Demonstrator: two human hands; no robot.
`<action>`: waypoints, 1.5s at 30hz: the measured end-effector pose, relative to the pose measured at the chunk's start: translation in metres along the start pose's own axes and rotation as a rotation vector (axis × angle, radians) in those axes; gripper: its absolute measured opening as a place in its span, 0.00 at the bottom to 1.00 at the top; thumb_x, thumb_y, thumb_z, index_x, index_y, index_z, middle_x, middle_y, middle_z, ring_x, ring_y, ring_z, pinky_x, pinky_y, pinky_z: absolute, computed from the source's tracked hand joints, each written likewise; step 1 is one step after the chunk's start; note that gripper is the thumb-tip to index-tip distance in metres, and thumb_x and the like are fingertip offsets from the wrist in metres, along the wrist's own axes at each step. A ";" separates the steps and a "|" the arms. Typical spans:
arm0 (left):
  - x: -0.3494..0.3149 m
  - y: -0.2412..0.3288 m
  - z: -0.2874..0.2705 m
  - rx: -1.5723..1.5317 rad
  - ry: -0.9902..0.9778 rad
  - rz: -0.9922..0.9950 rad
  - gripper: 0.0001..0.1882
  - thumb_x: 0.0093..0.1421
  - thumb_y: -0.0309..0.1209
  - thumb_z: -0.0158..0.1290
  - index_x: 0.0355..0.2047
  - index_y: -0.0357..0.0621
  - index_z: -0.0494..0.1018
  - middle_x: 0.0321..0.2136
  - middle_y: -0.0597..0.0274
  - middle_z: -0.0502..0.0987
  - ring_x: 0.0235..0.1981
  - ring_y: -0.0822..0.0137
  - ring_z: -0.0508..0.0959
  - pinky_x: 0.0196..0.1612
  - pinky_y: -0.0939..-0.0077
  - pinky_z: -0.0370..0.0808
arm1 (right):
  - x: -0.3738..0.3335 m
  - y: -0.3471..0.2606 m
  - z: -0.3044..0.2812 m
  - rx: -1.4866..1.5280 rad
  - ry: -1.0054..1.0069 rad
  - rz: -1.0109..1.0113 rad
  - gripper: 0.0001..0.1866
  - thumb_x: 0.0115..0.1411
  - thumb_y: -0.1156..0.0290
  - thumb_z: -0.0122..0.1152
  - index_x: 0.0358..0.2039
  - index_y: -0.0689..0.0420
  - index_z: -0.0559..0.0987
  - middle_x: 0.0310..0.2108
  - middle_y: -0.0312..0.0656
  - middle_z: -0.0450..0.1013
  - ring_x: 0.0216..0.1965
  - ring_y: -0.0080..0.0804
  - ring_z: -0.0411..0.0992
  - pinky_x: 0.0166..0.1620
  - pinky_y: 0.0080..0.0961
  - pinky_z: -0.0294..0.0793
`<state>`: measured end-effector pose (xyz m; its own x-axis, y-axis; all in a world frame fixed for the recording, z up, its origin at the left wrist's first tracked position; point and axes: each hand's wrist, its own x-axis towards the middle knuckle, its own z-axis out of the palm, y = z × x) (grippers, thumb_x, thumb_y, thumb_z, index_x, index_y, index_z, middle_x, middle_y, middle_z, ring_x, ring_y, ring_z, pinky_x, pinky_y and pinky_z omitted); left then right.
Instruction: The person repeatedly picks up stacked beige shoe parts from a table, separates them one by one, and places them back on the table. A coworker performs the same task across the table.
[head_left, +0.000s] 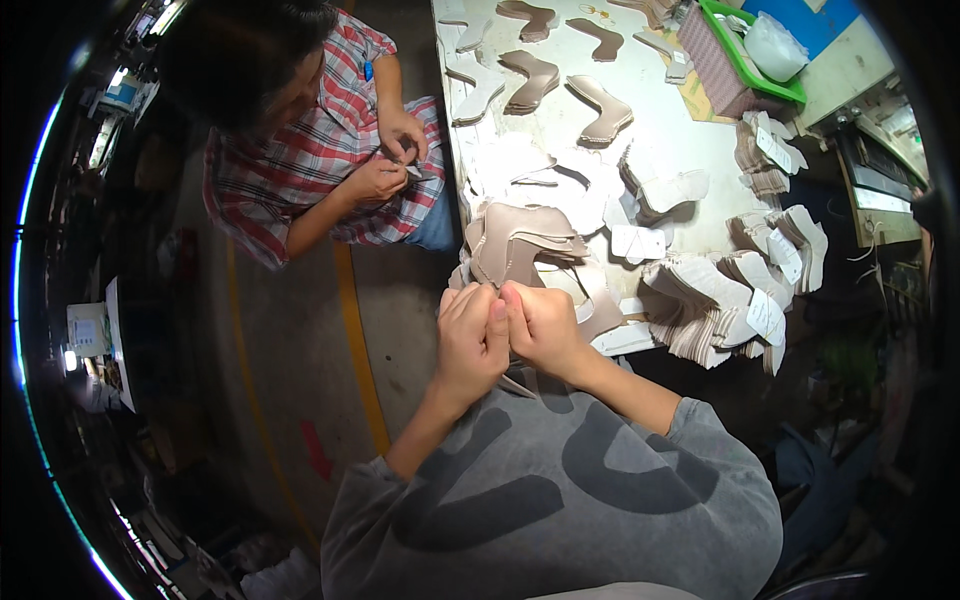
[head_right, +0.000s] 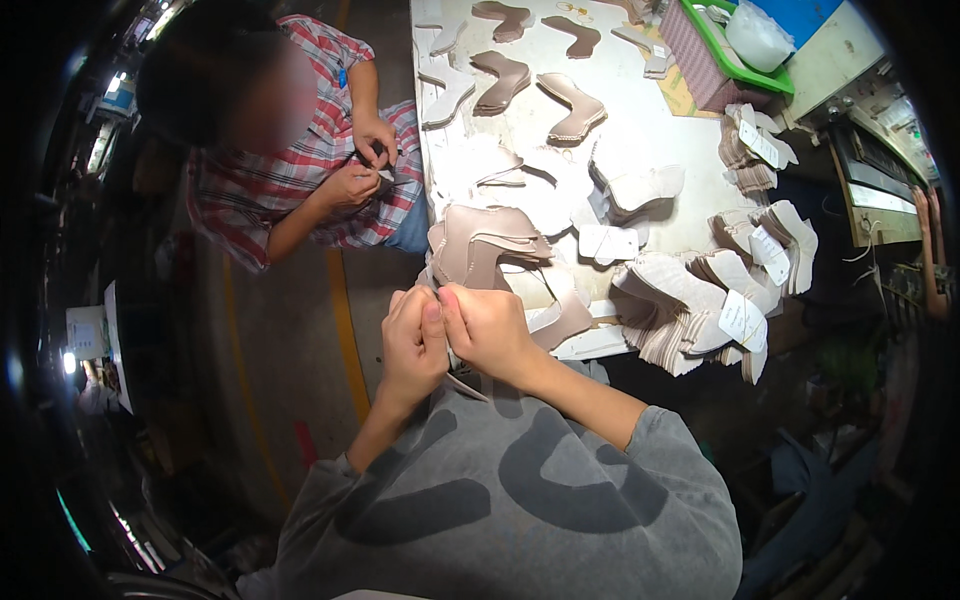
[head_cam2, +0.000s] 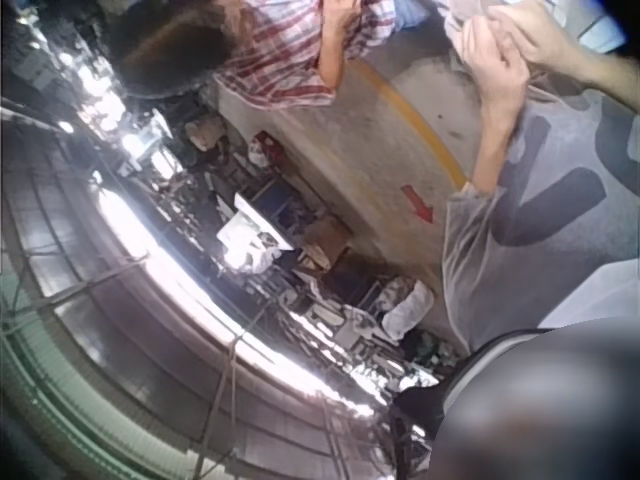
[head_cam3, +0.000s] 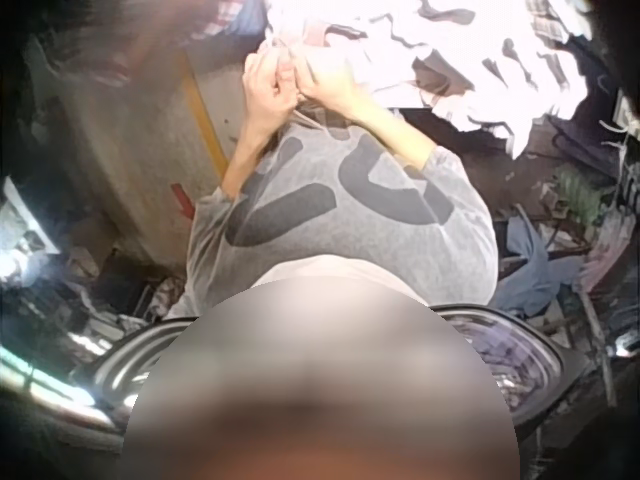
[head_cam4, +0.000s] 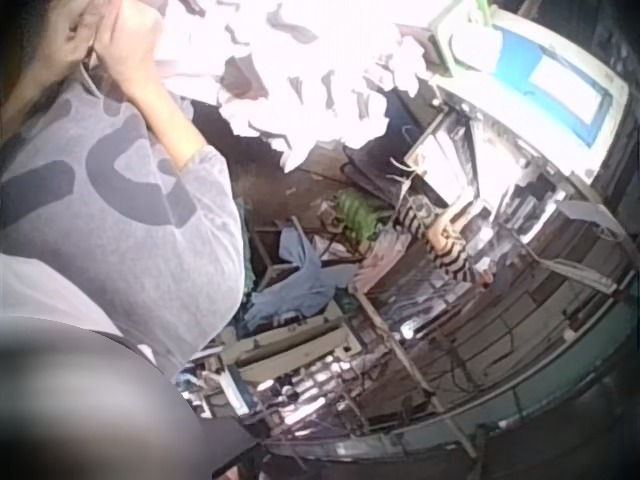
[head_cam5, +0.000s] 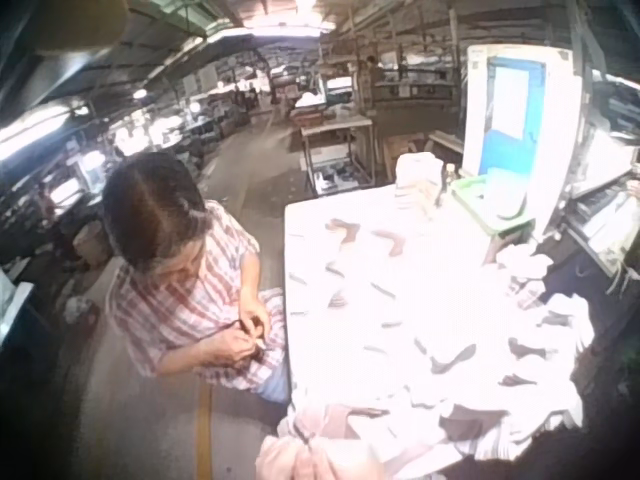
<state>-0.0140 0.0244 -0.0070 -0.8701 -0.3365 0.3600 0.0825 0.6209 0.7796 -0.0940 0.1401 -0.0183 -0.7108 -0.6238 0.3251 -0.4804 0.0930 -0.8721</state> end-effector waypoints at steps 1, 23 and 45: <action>0.001 -0.002 -0.001 0.036 -0.037 -0.031 0.16 0.73 0.31 0.47 0.26 0.41 0.65 0.21 0.53 0.66 0.25 0.51 0.67 0.36 0.59 0.62 | -0.001 0.001 0.000 0.041 0.010 0.048 0.14 0.70 0.71 0.55 0.25 0.59 0.75 0.17 0.49 0.69 0.19 0.50 0.72 0.25 0.41 0.69; 0.004 -0.013 0.000 -0.347 0.232 0.236 0.21 0.79 0.41 0.38 0.29 0.43 0.66 0.24 0.60 0.71 0.31 0.60 0.65 0.38 0.65 0.65 | 0.003 -0.033 -0.035 0.714 -0.563 0.217 0.19 0.77 0.58 0.51 0.31 0.59 0.70 0.24 0.37 0.67 0.26 0.26 0.65 0.33 0.28 0.68; 0.002 -0.005 -0.007 -0.218 0.334 0.212 0.19 0.78 0.40 0.38 0.30 0.44 0.64 0.25 0.61 0.70 0.33 0.60 0.64 0.42 0.62 0.65 | 0.011 -0.039 -0.035 0.587 -0.563 0.065 0.15 0.77 0.64 0.47 0.33 0.60 0.69 0.24 0.44 0.68 0.25 0.42 0.66 0.32 0.34 0.68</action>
<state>-0.0132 0.0159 -0.0062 -0.6213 -0.4500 0.6414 0.3741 0.5489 0.7475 -0.1014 0.1568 0.0324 -0.2884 -0.9421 0.1708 0.0119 -0.1819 -0.9833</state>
